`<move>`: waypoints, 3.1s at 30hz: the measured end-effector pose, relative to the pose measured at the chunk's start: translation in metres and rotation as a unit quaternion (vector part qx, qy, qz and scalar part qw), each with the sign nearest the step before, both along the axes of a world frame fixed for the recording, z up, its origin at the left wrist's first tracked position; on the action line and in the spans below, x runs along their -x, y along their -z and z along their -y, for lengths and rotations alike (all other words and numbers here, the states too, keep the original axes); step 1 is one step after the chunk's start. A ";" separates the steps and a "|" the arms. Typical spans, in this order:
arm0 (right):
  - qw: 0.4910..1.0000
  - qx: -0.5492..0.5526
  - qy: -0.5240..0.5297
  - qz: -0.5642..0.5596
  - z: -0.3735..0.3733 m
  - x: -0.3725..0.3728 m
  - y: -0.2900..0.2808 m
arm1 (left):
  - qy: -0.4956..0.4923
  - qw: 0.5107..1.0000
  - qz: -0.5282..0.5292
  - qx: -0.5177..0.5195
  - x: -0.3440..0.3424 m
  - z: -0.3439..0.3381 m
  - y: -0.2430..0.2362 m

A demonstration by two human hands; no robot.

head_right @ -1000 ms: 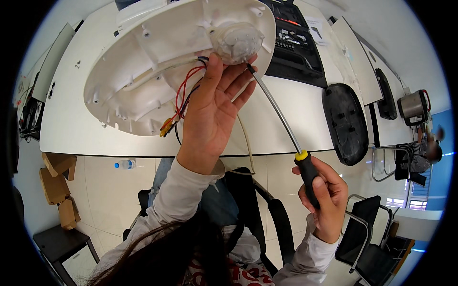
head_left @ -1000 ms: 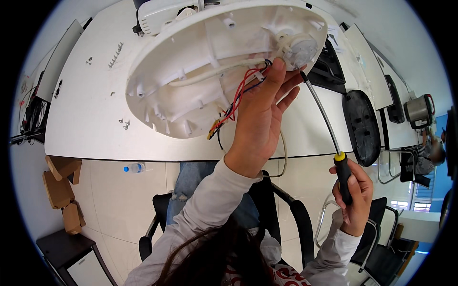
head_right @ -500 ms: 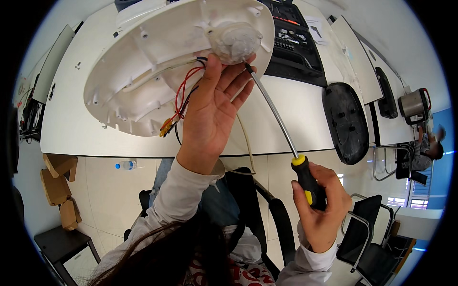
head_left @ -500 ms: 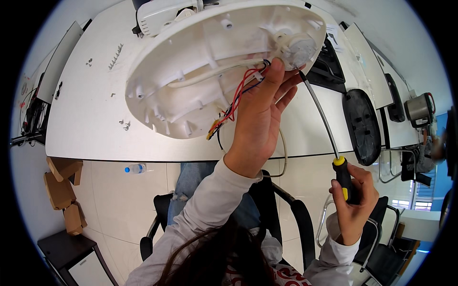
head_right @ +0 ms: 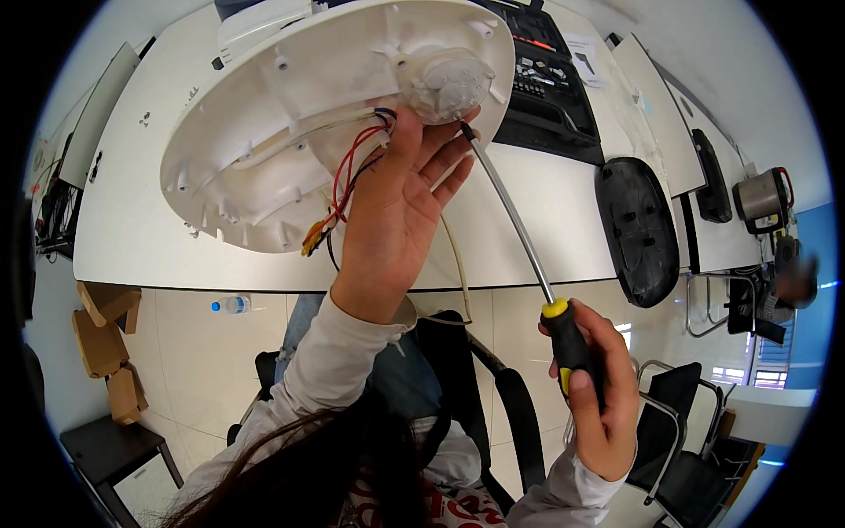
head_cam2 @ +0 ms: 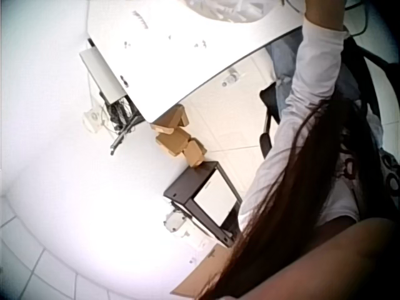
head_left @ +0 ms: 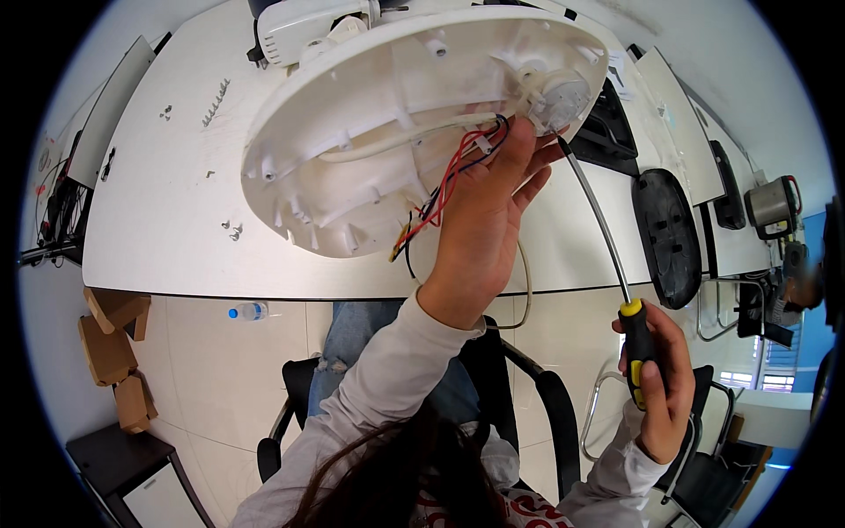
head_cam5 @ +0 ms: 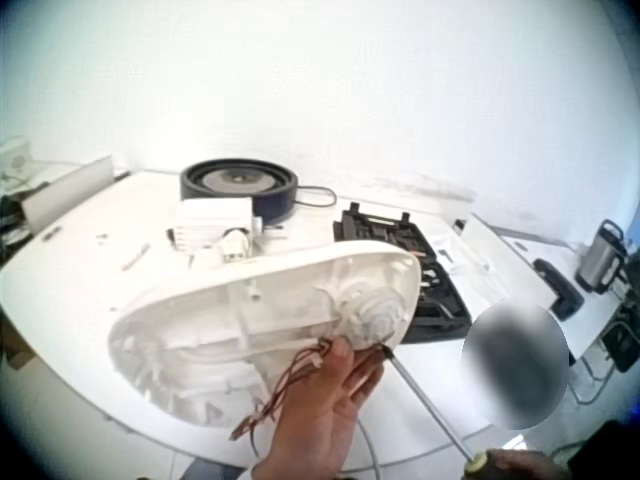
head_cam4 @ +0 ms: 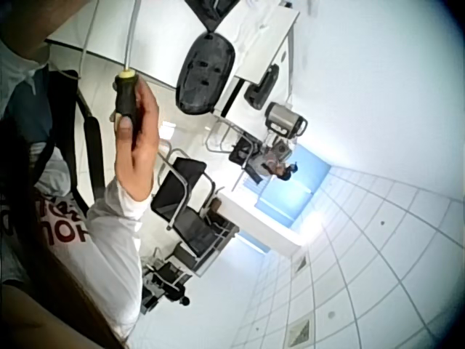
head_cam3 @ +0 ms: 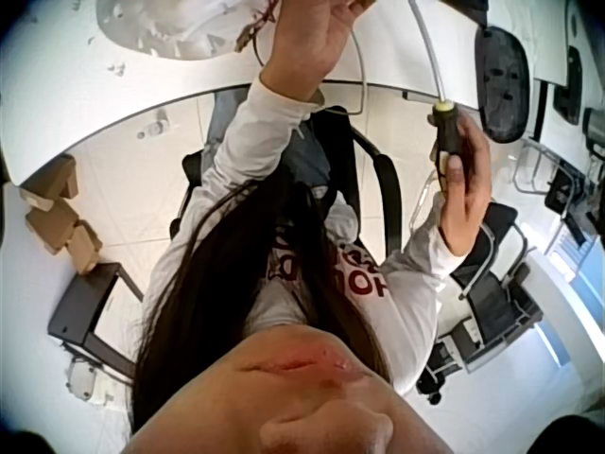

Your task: The person uses a screwdriver to tighten screws on the internal wiring of a white plastic device housing. They repeatedly adjust the device's position and re-engage the screwdriver with the same internal components throughout the clip.

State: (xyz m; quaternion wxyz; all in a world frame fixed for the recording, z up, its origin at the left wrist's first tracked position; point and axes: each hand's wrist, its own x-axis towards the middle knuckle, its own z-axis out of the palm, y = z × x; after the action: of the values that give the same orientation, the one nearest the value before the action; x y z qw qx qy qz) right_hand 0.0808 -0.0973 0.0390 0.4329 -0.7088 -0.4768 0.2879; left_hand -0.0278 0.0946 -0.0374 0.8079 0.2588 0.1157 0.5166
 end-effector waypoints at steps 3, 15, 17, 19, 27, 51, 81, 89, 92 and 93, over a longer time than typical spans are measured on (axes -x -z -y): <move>1.000 -0.013 0.009 0.011 0.001 -0.004 0.001 | -0.005 0.999 -0.014 -0.028 0.001 0.000 0.002; 0.906 -0.083 0.020 0.414 -0.008 0.004 0.004 | -0.009 0.999 0.000 0.038 -0.002 0.005 -0.004; 0.883 -0.083 0.023 0.462 -0.008 0.008 0.005 | -0.017 0.999 -0.011 0.041 -0.004 0.006 -0.005; 0.864 -0.087 0.023 0.496 -0.008 0.011 0.005 | -0.026 0.998 -0.016 0.053 -0.007 0.007 -0.007; 0.859 -0.105 0.016 0.500 -0.004 0.010 0.007 | -0.037 0.993 -0.027 0.111 -0.013 0.015 -0.017; 0.900 -0.132 0.109 0.402 0.088 -0.019 0.024 | 0.071 0.978 -0.059 0.189 -0.002 0.009 -0.025; 0.930 -0.146 0.059 0.334 0.045 0.045 0.058 | -0.470 0.662 -0.563 -0.154 0.274 0.012 0.038; 0.946 -0.076 0.078 0.305 0.042 0.050 0.069 | -0.394 0.539 -0.705 -0.240 0.288 -0.052 0.040; 0.945 -0.067 0.107 0.303 0.037 0.056 0.069 | -0.404 0.495 -0.723 -0.262 0.277 -0.065 0.037; 0.950 -0.075 0.099 0.287 0.035 0.058 0.069 | -0.413 0.515 -0.697 -0.281 0.271 -0.071 0.038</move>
State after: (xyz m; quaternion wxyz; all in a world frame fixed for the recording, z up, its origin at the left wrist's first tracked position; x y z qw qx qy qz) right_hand 0.0233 -0.1320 -0.0299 0.3561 -0.7707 -0.5283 -0.0082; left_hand -0.2986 0.1651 -0.0754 0.0488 0.6726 0.5839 0.4520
